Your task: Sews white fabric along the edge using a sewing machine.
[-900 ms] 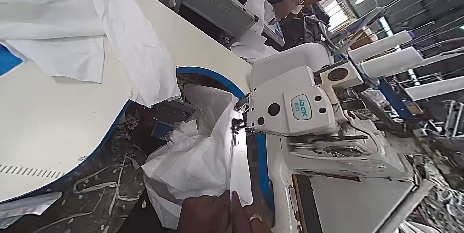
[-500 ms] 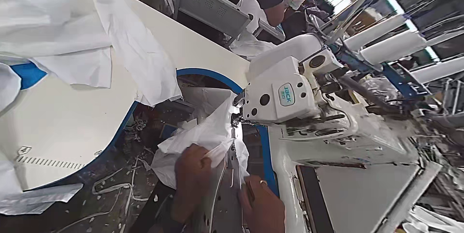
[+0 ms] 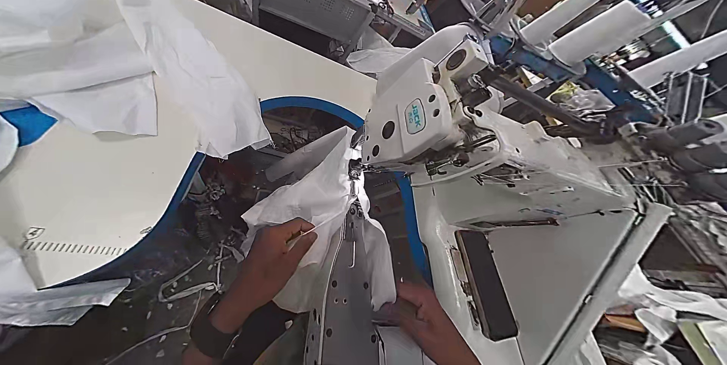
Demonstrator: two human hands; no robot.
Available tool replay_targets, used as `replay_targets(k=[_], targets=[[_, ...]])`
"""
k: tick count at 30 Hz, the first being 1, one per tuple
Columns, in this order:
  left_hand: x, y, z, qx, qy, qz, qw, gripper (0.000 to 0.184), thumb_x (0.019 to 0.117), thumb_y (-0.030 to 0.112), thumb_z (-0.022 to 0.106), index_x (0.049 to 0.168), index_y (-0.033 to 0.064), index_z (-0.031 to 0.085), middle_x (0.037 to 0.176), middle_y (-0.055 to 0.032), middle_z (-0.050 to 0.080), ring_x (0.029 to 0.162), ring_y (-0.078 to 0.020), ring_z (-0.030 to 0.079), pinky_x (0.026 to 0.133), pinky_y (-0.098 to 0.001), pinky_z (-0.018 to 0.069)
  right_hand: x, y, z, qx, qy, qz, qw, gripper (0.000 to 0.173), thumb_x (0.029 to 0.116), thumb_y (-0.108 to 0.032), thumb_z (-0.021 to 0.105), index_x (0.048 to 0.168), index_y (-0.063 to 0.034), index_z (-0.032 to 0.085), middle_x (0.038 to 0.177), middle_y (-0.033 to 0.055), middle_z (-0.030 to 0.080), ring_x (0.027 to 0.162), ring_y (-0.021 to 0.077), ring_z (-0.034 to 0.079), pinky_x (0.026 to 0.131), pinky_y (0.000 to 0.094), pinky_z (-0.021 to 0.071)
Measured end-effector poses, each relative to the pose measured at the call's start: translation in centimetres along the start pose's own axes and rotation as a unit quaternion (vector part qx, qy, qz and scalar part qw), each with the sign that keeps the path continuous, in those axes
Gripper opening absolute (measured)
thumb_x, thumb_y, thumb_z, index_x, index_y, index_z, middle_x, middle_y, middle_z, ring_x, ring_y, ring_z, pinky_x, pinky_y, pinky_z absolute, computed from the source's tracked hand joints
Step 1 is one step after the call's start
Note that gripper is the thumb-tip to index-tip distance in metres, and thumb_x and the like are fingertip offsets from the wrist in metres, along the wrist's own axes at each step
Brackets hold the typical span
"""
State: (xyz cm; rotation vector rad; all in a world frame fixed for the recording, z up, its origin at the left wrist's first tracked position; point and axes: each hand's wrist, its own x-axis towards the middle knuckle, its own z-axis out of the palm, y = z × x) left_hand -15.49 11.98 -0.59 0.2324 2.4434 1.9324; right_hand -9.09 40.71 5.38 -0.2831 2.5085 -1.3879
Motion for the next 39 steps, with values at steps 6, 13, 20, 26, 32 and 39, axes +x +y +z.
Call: replay_targets(k=[6, 13, 20, 26, 32, 39], targets=[[-0.9, 2.4, 0.9, 0.063, 0.047, 0.039, 0.996, 0.028, 0.1, 0.028, 0.057, 0.096, 0.0083, 0.076, 0.069, 0.0016, 0.067, 0.059, -0.0043, 0.059, 0.058, -0.0262, 0.0482, -2.3, -6.8, 0.2, -0.307, 0.096, 0.003, 0.947, 0.019, 0.088, -0.001, 0.054, 0.089, 0.007, 0.072, 0.064, 0.0149, 0.064, 0.055, 0.0256, 0.062, 0.052, 0.0411, 0.0499], [-3.5, 0.5, 6.4, -0.116, 0.017, 0.141, 0.983, 0.022, 0.0881, 0.011, 0.061, 0.069, 0.0008, 0.067, 0.058, -0.0044, 0.062, 0.053, -0.0031, 0.058, 0.053, -0.0212, 0.0454, 1.8, -8.2, 7.7, -0.439, 0.089, -0.174, 0.877, 0.015, 0.0826, -0.012, 0.061, 0.069, -0.0062, 0.066, 0.058, 0.008, 0.058, 0.044, 0.0202, 0.058, 0.036, 0.0332, 0.041], [-0.2, 0.6, 6.7, -0.19, 0.041, 0.111, 0.975, 0.024, 0.0947, 0.008, 0.056, 0.08, -0.0003, 0.073, 0.066, -0.0008, 0.067, 0.06, 0.0019, 0.06, 0.06, -0.0181, 0.05, 4.3, -8.8, 6.3, -0.469, 0.088, -0.126, 0.87, 0.013, 0.0787, -0.013, 0.062, 0.077, -0.0009, 0.068, 0.064, 0.0121, 0.061, 0.045, 0.0243, 0.061, 0.036, 0.0377, 0.0441], [-2.4, 1.6, 6.9, -0.043, 0.079, 0.155, 0.984, 0.029, 0.0947, 0.014, 0.056, 0.1, -0.003, 0.079, 0.055, -0.0048, 0.061, 0.044, -0.0091, 0.05, 0.047, -0.0245, 0.0419, 3.0, -6.6, 5.5, -0.519, 0.188, -0.111, 0.827, 0.016, 0.0781, -0.011, 0.058, 0.069, -0.0034, 0.069, 0.07, 0.012, 0.064, 0.054, 0.0246, 0.063, 0.042, 0.0362, 0.0457], [-2.4, 3.0, 5.7, 0.078, 0.111, 0.183, 0.974, 0.026, 0.0927, 0.014, 0.056, 0.09, 0.0036, 0.08, 0.059, -0.0054, 0.067, 0.049, -0.0148, 0.063, 0.045, -0.031, 0.0478, 2.9, -5.3, 5.2, -0.466, 0.215, -0.163, 0.843, 0.019, 0.0822, -0.008, 0.057, 0.069, -0.0065, 0.071, 0.082, 0.0105, 0.072, 0.072, 0.0248, 0.068, 0.061, 0.0338, 0.0525], [-1.8, 3.3, 5.5, 0.185, 0.135, 0.245, 0.942, 0.021, 0.0876, 0.014, 0.058, 0.077, 0.0096, 0.075, 0.06, -0.0022, 0.058, 0.053, -0.0166, 0.059, 0.046, -0.029, 0.046, 2.7, -4.9, 5.4, -0.389, 0.223, -0.167, 0.878, 0.019, 0.0818, -0.008, 0.057, 0.068, -0.005, 0.07, 0.084, 0.0118, 0.07, 0.08, 0.0222, 0.067, 0.067, 0.029, 0.0536]])
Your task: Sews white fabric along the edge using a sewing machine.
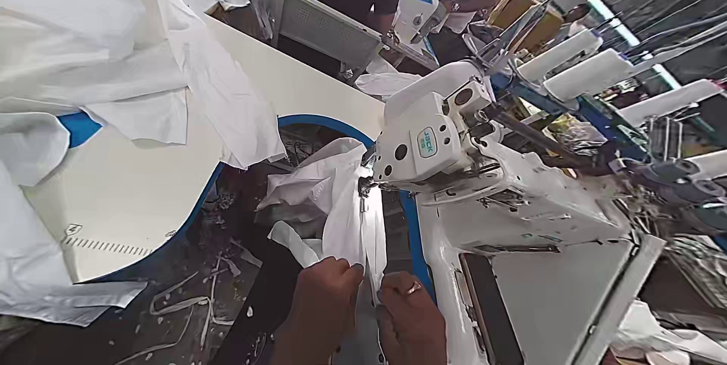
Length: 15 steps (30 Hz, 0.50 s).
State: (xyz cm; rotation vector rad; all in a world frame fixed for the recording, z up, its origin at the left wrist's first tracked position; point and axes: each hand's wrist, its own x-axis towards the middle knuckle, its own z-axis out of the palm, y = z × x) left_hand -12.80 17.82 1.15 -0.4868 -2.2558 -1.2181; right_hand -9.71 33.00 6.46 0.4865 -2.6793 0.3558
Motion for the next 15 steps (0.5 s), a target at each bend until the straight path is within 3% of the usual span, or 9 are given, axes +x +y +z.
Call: replay_targets(k=[2, 4, 6, 8, 10, 12, 15], targets=[[0.8, -0.8, -0.1, -0.011, -0.003, 0.019, 1.0, 0.022, 0.089, 0.017, 0.059, 0.075, 0.0104, 0.074, 0.067, -0.0026, 0.06, 0.062, -0.0186, 0.06, 0.053, -0.0302, 0.0478, 0.1, 0.6, 1.2, 0.027, 0.004, 0.003, 1.0, 0.017, 0.0802, -0.005, 0.058, 0.071, -0.001, 0.071, 0.084, 0.0156, 0.071, 0.08, 0.0257, 0.071, 0.067, 0.0335, 0.0564], [0.6, -1.2, 0.2, -0.037, -0.026, 0.021, 0.999, 0.024, 0.0936, 0.021, 0.056, 0.076, 0.0094, 0.069, 0.067, -0.0024, 0.058, 0.066, -0.0202, 0.059, 0.058, -0.0312, 0.0475, 0.2, 0.9, 1.3, 0.046, 0.013, 0.015, 0.999, 0.016, 0.0801, -0.005, 0.058, 0.072, -0.0003, 0.071, 0.085, 0.0165, 0.071, 0.081, 0.0246, 0.07, 0.07, 0.0316, 0.0557], [-0.2, -0.9, 0.9, -0.077, -0.031, 0.004, 0.997, 0.024, 0.0959, 0.017, 0.054, 0.08, 0.0059, 0.068, 0.066, -0.0046, 0.061, 0.063, -0.0196, 0.062, 0.058, -0.0304, 0.0498, -0.1, 0.7, 1.2, 0.039, 0.014, 0.025, 0.999, 0.018, 0.0811, -0.009, 0.058, 0.072, -0.0035, 0.071, 0.086, 0.0138, 0.071, 0.082, 0.0219, 0.068, 0.071, 0.0292, 0.0547], [0.2, -1.2, 1.8, -0.085, 0.01, -0.022, 0.996, 0.025, 0.0965, 0.015, 0.053, 0.081, 0.0036, 0.069, 0.066, -0.0062, 0.063, 0.06, -0.0179, 0.064, 0.055, -0.0295, 0.052, 0.4, 0.8, 1.5, 0.058, 0.01, 0.03, 0.998, 0.016, 0.078, -0.005, 0.059, 0.072, -0.0002, 0.072, 0.087, 0.0169, 0.072, 0.082, 0.025, 0.069, 0.07, 0.0327, 0.0552], [0.4, -1.2, 2.5, -0.096, 0.03, -0.05, 0.994, 0.025, 0.0977, 0.016, 0.053, 0.083, 0.0026, 0.069, 0.061, -0.0056, 0.061, 0.052, -0.0154, 0.061, 0.049, -0.0281, 0.0488, 0.5, 1.0, 1.3, 0.084, 0.008, 0.043, 0.995, 0.015, 0.078, -0.004, 0.059, 0.072, -0.0003, 0.072, 0.088, 0.0152, 0.07, 0.083, 0.0194, 0.067, 0.073, 0.0264, 0.0535], [0.3, -0.7, 2.4, -0.123, 0.005, -0.09, 0.988, 0.023, 0.097, 0.017, 0.055, 0.088, 0.0023, 0.069, 0.053, -0.0033, 0.054, 0.043, -0.0133, 0.052, 0.043, -0.0278, 0.0424, -0.3, 1.2, 1.6, 0.105, 0.011, 0.058, 0.993, 0.016, 0.0787, -0.006, 0.058, 0.072, -0.0017, 0.071, 0.09, 0.0137, 0.069, 0.086, 0.0159, 0.066, 0.075, 0.0232, 0.0529], [1.0, -1.0, 1.2, -0.179, -0.044, -0.151, 0.971, 0.025, 0.0989, 0.016, 0.055, 0.1, -0.0016, 0.073, 0.052, -0.004, 0.053, 0.042, -0.0128, 0.049, 0.044, -0.0283, 0.0417, -0.1, 1.3, 2.0, 0.162, 0.02, 0.078, 0.983, 0.013, 0.078, 0.0, 0.058, 0.072, 0.0031, 0.069, 0.098, 0.0172, 0.069, 0.091, 0.0121, 0.064, 0.08, 0.0183, 0.0513]])
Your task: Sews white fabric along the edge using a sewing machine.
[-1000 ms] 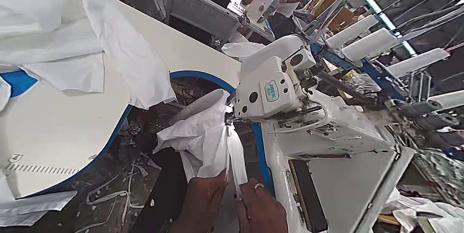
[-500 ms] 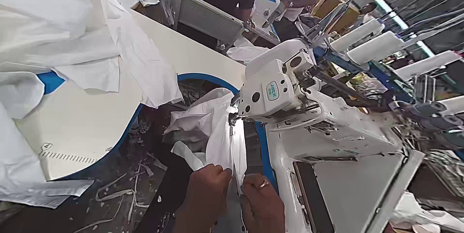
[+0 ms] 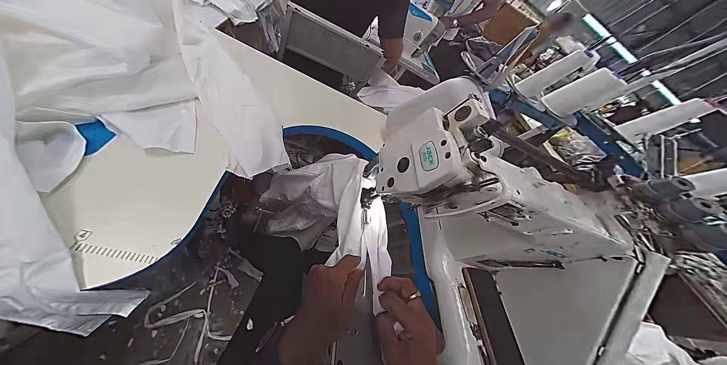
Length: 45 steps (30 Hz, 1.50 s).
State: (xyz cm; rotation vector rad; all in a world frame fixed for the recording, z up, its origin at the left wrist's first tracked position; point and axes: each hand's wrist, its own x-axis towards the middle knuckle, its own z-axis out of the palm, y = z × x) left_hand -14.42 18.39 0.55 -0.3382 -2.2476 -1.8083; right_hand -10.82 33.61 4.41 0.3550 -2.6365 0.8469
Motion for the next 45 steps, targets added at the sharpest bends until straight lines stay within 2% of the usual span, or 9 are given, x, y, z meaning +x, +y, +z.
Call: replay_targets(k=[2, 6, 14, 23, 27, 31, 36, 42, 45], targets=[[-0.3, 0.1, -0.3, -0.013, -0.013, -0.018, 1.0, 0.029, 0.0995, 0.014, 0.054, 0.108, -0.0039, 0.074, 0.054, -0.0057, 0.056, 0.042, -0.0135, 0.05, 0.045, -0.029, 0.0431, 0.5, -0.9, 0.2, -0.023, 0.027, -0.011, 0.999, 0.015, 0.0813, -0.004, 0.056, 0.074, 0.0011, 0.068, 0.088, 0.0133, 0.068, 0.083, 0.0091, 0.064, 0.074, 0.0155, 0.0498], [0.0, 0.2, -0.3, -0.015, -0.018, -0.022, 0.999, 0.031, 0.1001, 0.011, 0.051, 0.114, -0.0046, 0.075, 0.058, -0.0089, 0.061, 0.045, -0.0164, 0.055, 0.047, -0.0321, 0.0465, 1.6, -3.5, 0.5, -0.232, -0.023, -0.012, 0.972, 0.025, 0.086, -0.01, 0.053, 0.088, 0.0051, 0.072, 0.06, 0.0118, 0.063, 0.047, 0.0244, 0.062, 0.041, 0.0379, 0.0463], [0.1, 0.2, -0.7, -0.029, -0.043, -0.039, 0.998, 0.032, 0.1005, 0.009, 0.05, 0.118, -0.0056, 0.073, 0.059, -0.01, 0.061, 0.047, -0.018, 0.055, 0.049, -0.0341, 0.0471, 2.6, -6.7, -3.9, -0.302, -0.26, 0.046, 0.916, 0.024, 0.096, -0.017, 0.062, 0.087, 0.0039, 0.071, 0.065, 0.0204, 0.066, 0.061, 0.0406, 0.07, 0.051, 0.0525, 0.0523], [-1.6, 0.4, 0.4, 0.053, 0.014, 0.053, 0.997, 0.027, 0.0926, 0.007, 0.053, 0.103, -0.0018, 0.077, 0.054, -0.0071, 0.059, 0.044, -0.0195, 0.057, 0.043, -0.0351, 0.0457, 0.8, -4.4, -1.9, -0.162, -0.056, -0.028, 0.985, 0.017, 0.0894, -0.009, 0.066, 0.095, 0.0018, 0.078, 0.079, 0.0154, 0.071, 0.067, 0.0237, 0.068, 0.06, 0.0313, 0.0552], [-0.1, -0.1, 0.1, -0.008, -0.025, 0.031, 0.999, 0.025, 0.0952, 0.007, 0.051, 0.092, 0.0004, 0.075, 0.061, -0.0079, 0.063, 0.053, -0.0187, 0.061, 0.051, -0.0364, 0.0484, 0.6, -4.0, -0.7, -0.175, 0.005, -0.095, 0.98, 0.016, 0.0882, -0.008, 0.064, 0.09, -0.0037, 0.079, 0.076, 0.0115, 0.069, 0.07, 0.0166, 0.066, 0.064, 0.0207, 0.0514], [-1.0, 1.0, 0.0, 0.002, 0.001, -0.013, 1.0, 0.025, 0.0911, 0.007, 0.054, 0.093, 0.0006, 0.079, 0.062, -0.0066, 0.061, 0.056, -0.016, 0.06, 0.055, -0.0298, 0.0488, 0.6, -3.3, 0.2, -0.22, 0.063, -0.141, 0.963, 0.015, 0.0878, -0.011, 0.065, 0.087, -0.01, 0.079, 0.068, 0.008, 0.06, 0.063, 0.015, 0.059, 0.059, 0.02, 0.0462], [-1.2, -0.8, 1.9, -0.014, 0.096, 0.075, 0.992, 0.02, 0.0879, 0.008, 0.061, 0.071, 0.0029, 0.071, 0.063, -0.0042, 0.051, 0.063, -0.0098, 0.052, 0.059, -0.0173, 0.043, 1.7, -0.9, 2.0, -0.165, 0.121, -0.161, 0.965, 0.013, 0.0943, -0.016, 0.064, 0.088, -0.013, 0.075, 0.09, 0.0096, 0.067, 0.087, 0.0107, 0.063, 0.08, 0.0127, 0.0481], [1.5, -1.4, 2.6, 0.04, 0.119, 0.133, 0.983, 0.016, 0.0824, 0.006, 0.063, 0.068, 0.0038, 0.071, 0.061, -0.004, 0.053, 0.062, -0.0137, 0.054, 0.059, -0.0218, 0.0437, 3.0, 0.6, 3.0, -0.123, 0.123, -0.141, 0.975, 0.021, 0.0964, -0.012, 0.057, 0.081, -0.0075, 0.07, 0.095, 0.0072, 0.078, 0.097, 0.0108, 0.072, 0.091, 0.0163, 0.052], [3.0, -1.2, 2.9, 0.106, 0.133, 0.102, 0.98, 0.014, 0.0828, 0.006, 0.064, 0.077, 0.0072, 0.077, 0.085, -0.009, 0.07, 0.084, -0.0235, 0.067, 0.072, -0.031, 0.0549, 4.3, 0.7, 3.2, -0.148, 0.11, -0.134, 0.974, 0.022, 0.0949, -0.01, 0.056, 0.083, -0.0048, 0.074, 0.101, 0.0113, 0.078, 0.101, 0.0176, 0.074, 0.091, 0.0217, 0.0546]])
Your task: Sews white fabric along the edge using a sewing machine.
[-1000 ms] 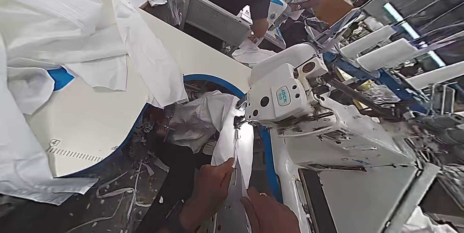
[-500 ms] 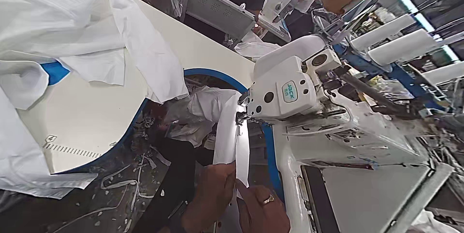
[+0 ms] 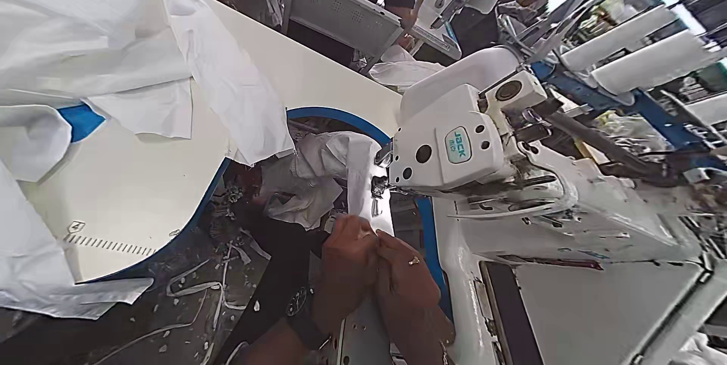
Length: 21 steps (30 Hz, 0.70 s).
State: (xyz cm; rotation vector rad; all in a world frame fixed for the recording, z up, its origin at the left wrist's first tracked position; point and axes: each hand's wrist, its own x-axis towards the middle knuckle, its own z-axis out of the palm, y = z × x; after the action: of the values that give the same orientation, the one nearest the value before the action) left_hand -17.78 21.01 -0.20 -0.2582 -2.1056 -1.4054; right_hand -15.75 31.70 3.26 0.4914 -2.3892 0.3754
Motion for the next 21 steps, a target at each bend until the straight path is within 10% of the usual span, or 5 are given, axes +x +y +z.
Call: replay_targets(k=[8, 11, 15, 19, 21], targets=[[1.1, -0.1, -0.3, 0.002, -0.023, 0.017, 1.0, 0.017, 0.0874, 0.005, 0.06, 0.087, 0.0049, 0.076, 0.097, -0.0097, 0.075, 0.101, -0.0257, 0.072, 0.087, -0.0336, 0.0585, 0.1, -0.1, 0.3, -0.017, 0.001, 0.027, 0.999, 0.025, 0.0955, -0.011, 0.053, 0.089, -0.0031, 0.076, 0.107, 0.0137, 0.078, 0.106, 0.0218, 0.074, 0.093, 0.0258, 0.0554], [6.5, -0.9, -2.4, -0.082, -0.086, -0.124, 0.985, 0.03, 0.1003, 0.01, 0.048, 0.111, -0.0031, 0.073, 0.108, -0.0188, 0.072, 0.105, -0.0304, 0.069, 0.091, -0.0457, 0.0554, -0.3, -0.4, 0.9, -0.041, -0.011, 0.005, 0.999, 0.025, 0.0929, -0.011, 0.053, 0.089, -0.0051, 0.077, 0.106, 0.0128, 0.078, 0.103, 0.022, 0.074, 0.09, 0.0256, 0.0559], [12.7, -7.2, 3.5, -0.374, -0.251, -0.377, 0.809, 0.06, 0.1123, 0.045, 0.023, 0.134, 0.0003, 0.055, 0.12, -0.0146, 0.063, 0.106, -0.017, 0.062, 0.093, -0.0366, 0.0512, -0.5, -1.3, 1.0, -0.063, -0.027, -0.019, 0.997, 0.024, 0.0893, -0.009, 0.054, 0.085, -0.0054, 0.077, 0.106, 0.014, 0.077, 0.1, 0.0257, 0.074, 0.084, 0.0292, 0.058], [18.7, -8.9, 7.9, -0.326, -0.201, -0.419, 0.823, 0.02, 0.1, 0.012, 0.063, 0.106, -0.0068, 0.063, 0.093, -0.0134, 0.064, 0.08, -0.0166, 0.059, 0.076, -0.0351, 0.0513, -0.4, -1.3, 1.1, -0.066, -0.032, 0.0, 0.997, 0.022, 0.087, -0.008, 0.056, 0.078, -0.0068, 0.076, 0.104, 0.0118, 0.078, 0.099, 0.0242, 0.075, 0.083, 0.0288, 0.0581], [18.1, -9.5, 9.2, -0.317, -0.178, -0.422, 0.831, 0.021, 0.0996, 0.008, 0.061, 0.112, -0.0086, 0.063, 0.099, -0.0159, 0.064, 0.086, -0.0185, 0.059, 0.082, -0.0364, 0.0511, -0.2, -1.1, 1.4, -0.066, -0.025, -0.003, 0.998, 0.022, 0.0867, -0.01, 0.056, 0.077, -0.0082, 0.076, 0.104, 0.01, 0.078, 0.098, 0.0227, 0.074, 0.08, 0.0279, 0.0582]])
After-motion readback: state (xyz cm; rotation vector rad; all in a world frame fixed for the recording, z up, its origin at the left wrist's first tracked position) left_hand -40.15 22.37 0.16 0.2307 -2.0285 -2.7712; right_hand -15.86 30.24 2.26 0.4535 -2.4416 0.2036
